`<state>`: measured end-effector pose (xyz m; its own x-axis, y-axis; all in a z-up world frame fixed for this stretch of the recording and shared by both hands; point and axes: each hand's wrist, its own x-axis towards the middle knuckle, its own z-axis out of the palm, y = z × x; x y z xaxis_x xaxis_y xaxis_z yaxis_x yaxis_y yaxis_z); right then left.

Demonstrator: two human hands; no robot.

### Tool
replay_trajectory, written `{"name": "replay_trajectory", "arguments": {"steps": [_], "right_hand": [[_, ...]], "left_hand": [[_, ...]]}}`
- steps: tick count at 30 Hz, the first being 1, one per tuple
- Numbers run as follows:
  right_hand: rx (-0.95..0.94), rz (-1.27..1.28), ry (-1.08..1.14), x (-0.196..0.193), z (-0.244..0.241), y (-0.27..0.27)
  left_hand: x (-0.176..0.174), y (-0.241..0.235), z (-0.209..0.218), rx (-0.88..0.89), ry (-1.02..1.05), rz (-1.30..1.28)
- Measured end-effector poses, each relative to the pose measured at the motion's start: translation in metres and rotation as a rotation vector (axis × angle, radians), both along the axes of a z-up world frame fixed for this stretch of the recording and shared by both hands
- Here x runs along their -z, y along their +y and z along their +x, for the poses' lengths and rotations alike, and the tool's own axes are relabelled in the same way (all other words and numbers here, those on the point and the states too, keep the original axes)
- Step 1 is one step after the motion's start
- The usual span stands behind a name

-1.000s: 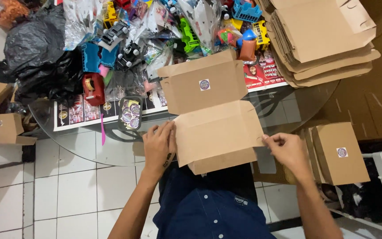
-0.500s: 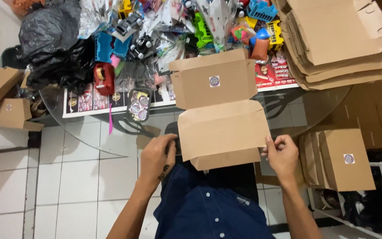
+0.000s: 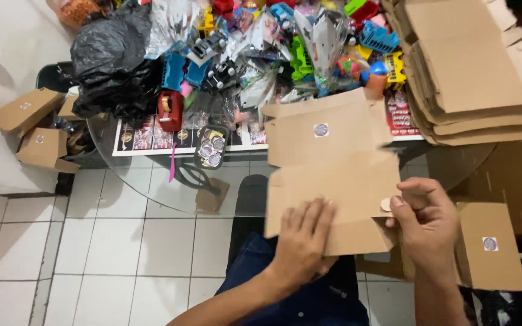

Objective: The person assembles a small cardboard box by folding its flaps and tucking the tabs into the slots. They work on a glass table surrounded by various items, including toys and other boxes.

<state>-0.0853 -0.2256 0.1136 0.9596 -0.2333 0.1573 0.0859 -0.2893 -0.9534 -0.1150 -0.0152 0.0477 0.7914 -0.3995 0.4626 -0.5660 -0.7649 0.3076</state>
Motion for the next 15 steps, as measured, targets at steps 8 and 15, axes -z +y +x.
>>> {"name": "replay_trajectory", "arguments": {"steps": [8,15], "right_hand": [[-0.586,0.003,-0.356,-0.093,0.017,0.046],[-0.311,-0.074,-0.418,-0.037,0.017,0.03]], "left_hand": [[-0.016,-0.002,0.039,-0.139,0.112,-0.813],[-0.06,0.028,0.057,-0.823,0.834,-1.814]]}}
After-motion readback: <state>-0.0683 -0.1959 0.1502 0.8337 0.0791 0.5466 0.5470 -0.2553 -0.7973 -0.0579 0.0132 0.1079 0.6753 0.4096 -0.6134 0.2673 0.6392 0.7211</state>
